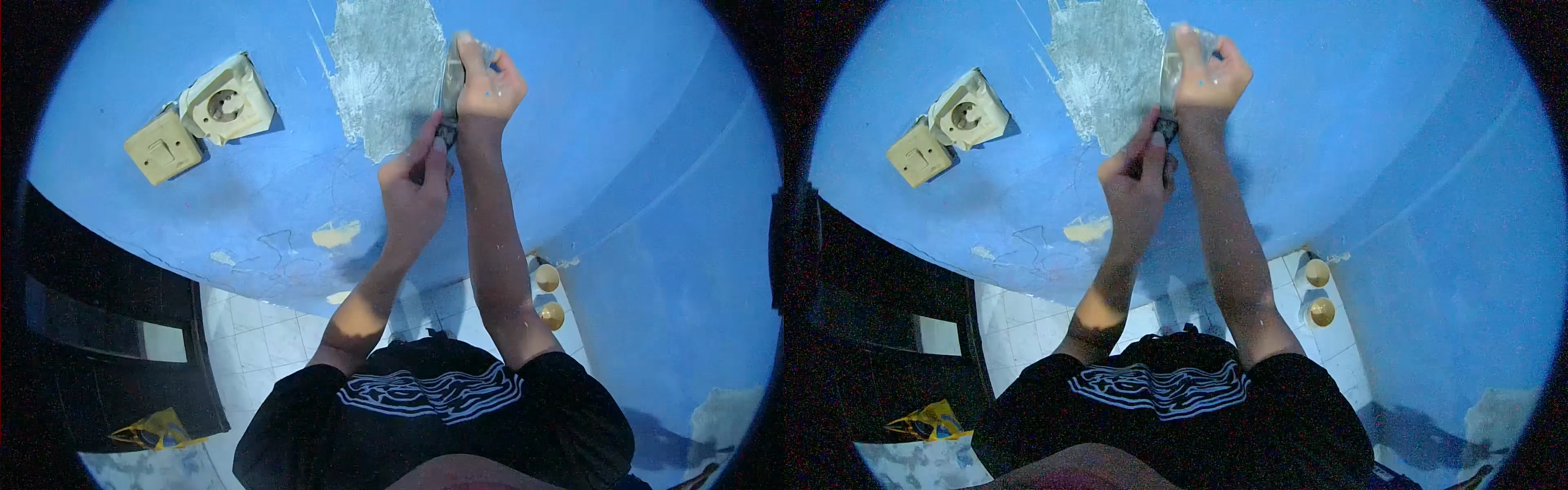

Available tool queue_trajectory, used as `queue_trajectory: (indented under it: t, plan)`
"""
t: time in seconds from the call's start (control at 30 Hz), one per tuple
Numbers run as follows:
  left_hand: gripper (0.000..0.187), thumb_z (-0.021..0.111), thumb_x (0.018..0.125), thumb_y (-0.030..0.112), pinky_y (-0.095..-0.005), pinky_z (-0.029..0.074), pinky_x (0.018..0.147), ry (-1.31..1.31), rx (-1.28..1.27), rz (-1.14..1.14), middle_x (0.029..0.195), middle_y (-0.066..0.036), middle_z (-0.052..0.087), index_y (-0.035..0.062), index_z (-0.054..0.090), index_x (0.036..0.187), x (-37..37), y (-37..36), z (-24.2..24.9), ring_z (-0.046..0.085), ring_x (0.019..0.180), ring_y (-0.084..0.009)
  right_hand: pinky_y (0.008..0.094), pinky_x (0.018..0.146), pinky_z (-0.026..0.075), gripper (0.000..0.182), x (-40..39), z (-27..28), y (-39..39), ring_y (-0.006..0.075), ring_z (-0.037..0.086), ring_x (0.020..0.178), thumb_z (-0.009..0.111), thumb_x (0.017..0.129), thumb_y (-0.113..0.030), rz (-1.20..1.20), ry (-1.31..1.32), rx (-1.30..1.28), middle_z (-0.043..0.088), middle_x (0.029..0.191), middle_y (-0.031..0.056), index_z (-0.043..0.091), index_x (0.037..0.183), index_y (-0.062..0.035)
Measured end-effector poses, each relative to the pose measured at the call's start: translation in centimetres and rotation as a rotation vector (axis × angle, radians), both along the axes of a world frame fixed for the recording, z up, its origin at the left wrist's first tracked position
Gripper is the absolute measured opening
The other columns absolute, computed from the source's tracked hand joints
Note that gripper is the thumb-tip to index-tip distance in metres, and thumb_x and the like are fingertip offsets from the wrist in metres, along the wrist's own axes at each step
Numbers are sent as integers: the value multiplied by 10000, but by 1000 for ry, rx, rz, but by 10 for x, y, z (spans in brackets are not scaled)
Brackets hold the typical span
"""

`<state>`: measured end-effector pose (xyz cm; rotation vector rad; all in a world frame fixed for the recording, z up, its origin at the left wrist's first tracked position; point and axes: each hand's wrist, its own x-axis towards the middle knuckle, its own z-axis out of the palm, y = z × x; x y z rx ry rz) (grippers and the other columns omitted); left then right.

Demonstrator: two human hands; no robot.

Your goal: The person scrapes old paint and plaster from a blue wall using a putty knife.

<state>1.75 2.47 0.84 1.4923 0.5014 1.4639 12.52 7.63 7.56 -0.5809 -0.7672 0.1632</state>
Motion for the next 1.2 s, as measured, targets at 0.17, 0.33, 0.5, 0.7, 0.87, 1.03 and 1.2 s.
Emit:
queue_trajectory:
  t: [0.17, 0.33, 0.5, 0.7, 0.87, 1.03, 1.2]
  plan:
    - [356, 541, 1009, 163, -217, 379, 474, 288, -24, 18, 629, 27, 539, 47, 587, 1342, -44, -18, -77, 469, 526, -43, 265, 481, 417, 219, 23, -127, -48, 92, 525, 529, 657, 944, -216, 278, -79, -548, 573, 626, 9, 606, 821, -42]
    - [389, 581, 957, 81, -217, 401, 529, 504, -135, 0, 621, 27, 531, 21, 573, 1341, -119, -47, -157, 482, 567, -44, 357, 629, 476, 144, 101, -516, -190, 181, 602, 750, 599, 962, -199, 768, 463, -1090, 628, 844, 67, 607, 933, -57]
    - [370, 578, 960, 70, -215, 410, 535, 524, -201, 114, 655, 23, 583, -22, 578, 1318, -140, -65, -167, 493, 587, -29, 458, 774, 477, 236, 111, -643, -468, 321, 613, 874, 572, 924, -213, 875, -1144, -2108, 634, 995, 153, 597, 1085, -43]
    - [308, 481, 1020, 96, -225, 403, 461, 71, -195, -81, 908, -49, 622, 2, 480, 1313, -80, -53, -112, 488, 534, -75, 569, 888, 486, 453, 130, -704, -382, 467, 619, 984, 529, 914, -260, 311, -1360, -1675, 642, 1114, 254, 520, 1316, -53]
    - [313, 508, 1003, 97, -219, 378, 412, -12, -245, -53, 941, -66, 649, -7, 507, 1298, -44, -39, -70, 511, 542, -72, 494, 845, 510, 472, 83, -359, -131, 442, 640, 983, 529, 989, -236, -2, -946, -1023, 645, 1110, 272, 453, 1387, 7]
    - [357, 566, 962, 51, -215, 392, 437, 193, -168, 138, 902, -65, 690, -2, 531, 1314, -60, -29, -46, 510, 541, -52, 441, 991, 446, 408, 21, -140, -86, 314, 548, 1221, 676, 854, -115, -296, -1005, -315, 586, 1267, 153, 591, 1250, -74]
    - [213, 711, 871, 49, -197, 410, 527, 301, -36, 495, 825, -42, 697, -2, 711, 1078, -69, -36, -31, 532, 602, -33, 458, 1116, 366, 437, -17, -81, -52, 275, 493, 1295, 678, 755, -57, -197, -1422, -26, 572, 1291, 110, 612, 1186, -47]
